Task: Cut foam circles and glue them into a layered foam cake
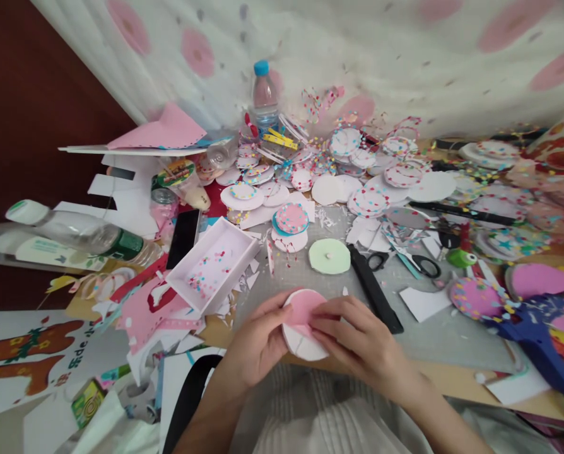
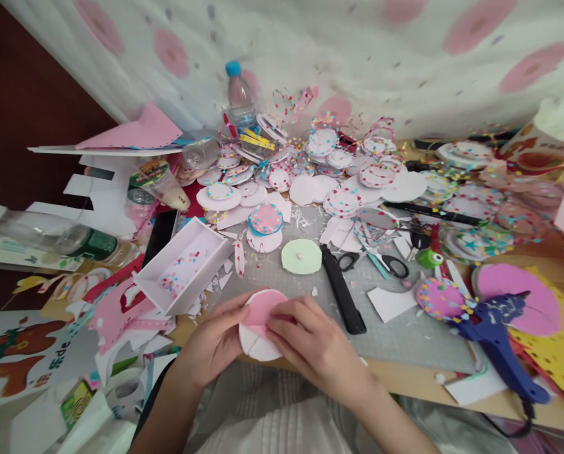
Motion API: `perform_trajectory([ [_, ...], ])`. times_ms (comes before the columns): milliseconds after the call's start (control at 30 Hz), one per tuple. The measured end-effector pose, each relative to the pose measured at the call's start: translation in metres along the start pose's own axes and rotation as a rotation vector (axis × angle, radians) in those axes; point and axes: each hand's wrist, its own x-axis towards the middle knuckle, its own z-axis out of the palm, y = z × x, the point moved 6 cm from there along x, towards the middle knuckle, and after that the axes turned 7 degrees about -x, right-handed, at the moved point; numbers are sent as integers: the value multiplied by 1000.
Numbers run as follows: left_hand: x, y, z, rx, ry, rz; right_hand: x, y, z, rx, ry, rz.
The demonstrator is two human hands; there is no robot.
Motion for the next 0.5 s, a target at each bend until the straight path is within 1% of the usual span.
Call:
perform_trajectory([
  [100, 5, -1, -6, 43, 39, 22, -1, -5, 8, -94, -80, -22],
  [200, 6, -1, -12, 97, 98, 52, -4, -4, 23, -166, -193, 32],
  [267, 4, -3, -13, 137, 99, 32, -6, -1, 32, -157, -246, 68],
  [300, 4, -4, -12, 162, 76, 16, -7, 1, 35, -118, -265, 91],
  [367, 2, -7, -11, 234, 5, -16, -9, 8, 40, 51, -278, 181],
  [433, 2, -9, -11, 313, -51, -33, -11, 16, 42, 235, -259, 294],
  [500, 3, -10, -15, 357, -67, -40, -14, 23, 44, 331, -217, 370],
])
